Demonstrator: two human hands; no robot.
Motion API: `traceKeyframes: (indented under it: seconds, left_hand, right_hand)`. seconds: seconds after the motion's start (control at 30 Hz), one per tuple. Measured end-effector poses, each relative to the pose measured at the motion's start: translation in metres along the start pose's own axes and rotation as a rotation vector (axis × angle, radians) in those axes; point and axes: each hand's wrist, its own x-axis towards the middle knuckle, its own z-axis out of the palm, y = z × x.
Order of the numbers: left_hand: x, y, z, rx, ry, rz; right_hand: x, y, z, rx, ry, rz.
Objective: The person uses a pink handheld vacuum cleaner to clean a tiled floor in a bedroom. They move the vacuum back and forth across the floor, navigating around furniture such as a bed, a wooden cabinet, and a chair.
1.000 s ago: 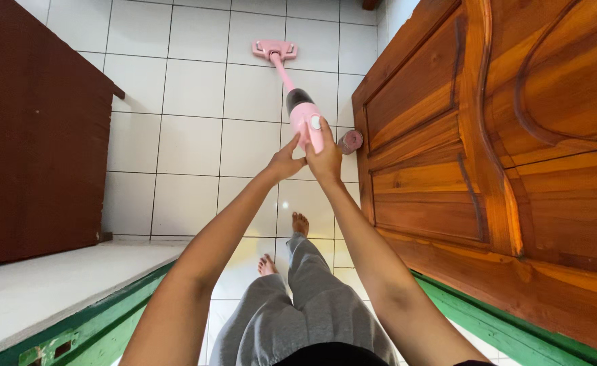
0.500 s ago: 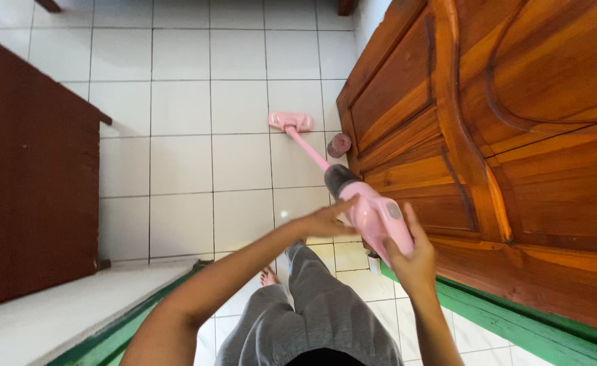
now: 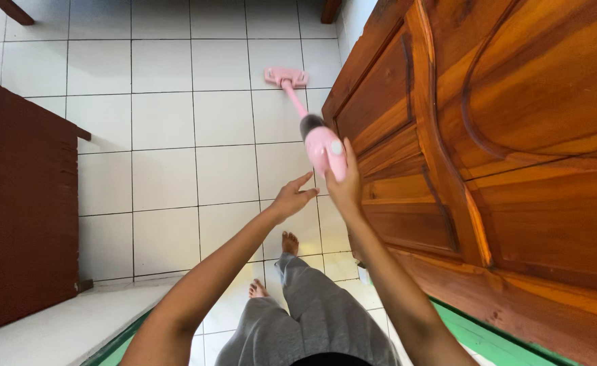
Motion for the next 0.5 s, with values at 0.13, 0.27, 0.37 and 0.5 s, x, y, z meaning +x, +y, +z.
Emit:
traceKeyframes:
  seconds: [0.13, 0.27, 0.37, 0.5]
  left_hand:
    - [0.009, 0.010, -0.006, 0.035, 0.034, 0.029]
    - [0.009, 0.017, -0.005, 0.077, 0.052, -0.054]
    - [-0.001, 0.011, 0.002, 0.103, 0.056, -0.068]
    - [-0.026, -0.017, 0.008, 0.098, 0.015, -0.044]
  right_hand:
    - [0.048, 0.058, 0.019, -0.008, -0.014, 0.030]
    - [0.054, 0.088, 0.019, -0.050, -0.050, 0.087]
    - [0.035, 0.090, 0.011, -0.055, -0.034, 0.009]
    - [-0.030, 0.079, -0.006, -0.034, 0.014, 0.019]
